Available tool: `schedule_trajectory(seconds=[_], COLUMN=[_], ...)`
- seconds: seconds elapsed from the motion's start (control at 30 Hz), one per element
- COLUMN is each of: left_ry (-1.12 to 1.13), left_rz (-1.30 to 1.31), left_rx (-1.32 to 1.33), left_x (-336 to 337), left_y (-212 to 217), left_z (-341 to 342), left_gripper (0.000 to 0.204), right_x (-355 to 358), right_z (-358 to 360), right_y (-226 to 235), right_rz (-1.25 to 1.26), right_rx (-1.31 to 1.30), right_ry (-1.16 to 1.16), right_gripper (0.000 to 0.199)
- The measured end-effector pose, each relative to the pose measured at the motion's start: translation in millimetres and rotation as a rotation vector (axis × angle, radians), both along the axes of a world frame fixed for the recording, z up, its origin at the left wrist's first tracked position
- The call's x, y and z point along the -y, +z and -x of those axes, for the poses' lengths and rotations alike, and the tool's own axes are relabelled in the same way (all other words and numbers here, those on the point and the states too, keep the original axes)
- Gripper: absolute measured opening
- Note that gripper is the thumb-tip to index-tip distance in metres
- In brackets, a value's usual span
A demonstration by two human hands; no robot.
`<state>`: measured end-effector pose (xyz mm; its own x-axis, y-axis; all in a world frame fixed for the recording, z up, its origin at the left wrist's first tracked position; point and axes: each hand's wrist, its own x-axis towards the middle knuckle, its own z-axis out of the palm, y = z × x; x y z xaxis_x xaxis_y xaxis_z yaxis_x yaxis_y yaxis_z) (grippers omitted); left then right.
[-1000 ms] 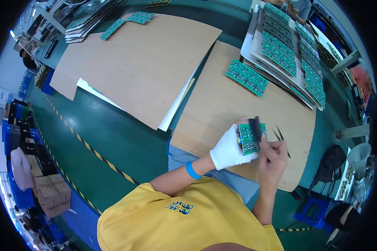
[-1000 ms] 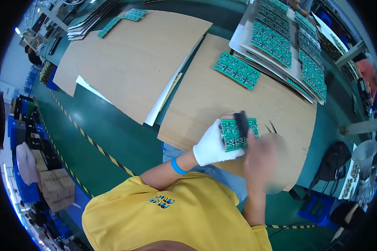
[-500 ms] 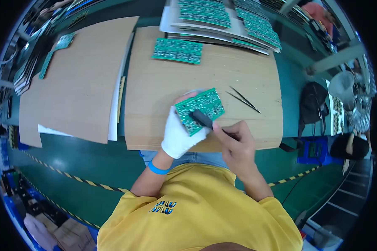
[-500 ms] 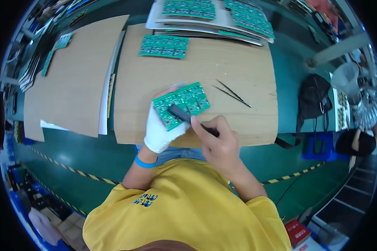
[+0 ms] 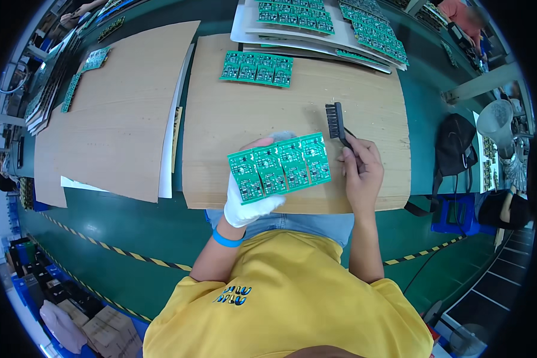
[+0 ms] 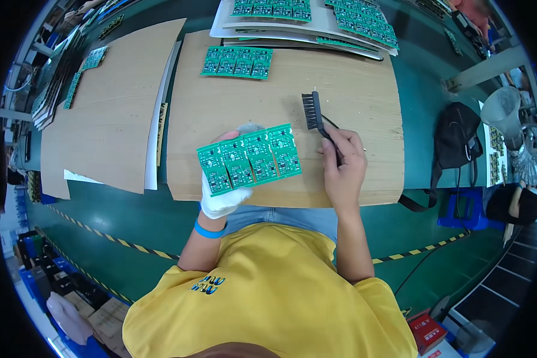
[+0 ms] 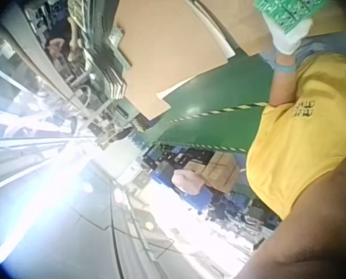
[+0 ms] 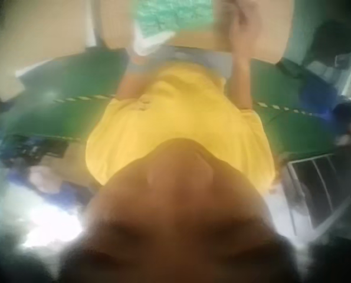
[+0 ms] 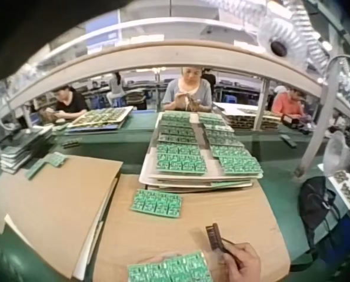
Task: Cleaning circuit boards with a brush and tweezers at an electronics assembly station.
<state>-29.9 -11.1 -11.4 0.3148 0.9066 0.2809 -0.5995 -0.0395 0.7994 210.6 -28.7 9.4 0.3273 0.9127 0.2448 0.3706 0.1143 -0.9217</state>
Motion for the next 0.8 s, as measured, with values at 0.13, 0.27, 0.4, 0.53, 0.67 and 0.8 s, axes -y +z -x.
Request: schedule_trajectory(seconds=[0.13, 0.27, 0.4, 0.53, 0.67, 0.8], left_ry=[0.004, 0.004, 0.021, -0.005, -0.023, -0.06], left_rz=[-0.002, -0.005, -0.02, 0.091, 0.218, 0.331], left_rx=[0.075, 0.052, 0.024, 0.012, 0.14, 0.141], left_x=[-0.6, -1.9, -2.3, 3.0, 4.7, 2.8], left_y=[7.4, -3.0, -9.5, -11.4, -4.4, 3.3], left_z=[-5.0, 0.8, 2.6, 7.4, 3.6, -0.9], left_gripper=[0.094, 0.093, 0.094, 0.096, 0.098, 0.099], right_x=[-0.6, -0.8, 0.0, 1.5, 7.9, -6.1], right_z=[1.8, -0.4, 3.1, 18.9, 55.2, 35.4], right_y=[0.3, -10.9, -15.5, 5.5, 33.6, 16.3], right_rz=[-0.01, -0.101, -0.142, -0.237, -0.31, -0.418], right_rx=[0.023, 0.299, 0.523, 0.706, 0.514, 0.482], right_ry=[-0.003, 0.032, 0.136, 0.117, 0.139, 0.376], right_gripper=[0.032, 0.036, 0.039, 0.04, 0.045, 0.05])
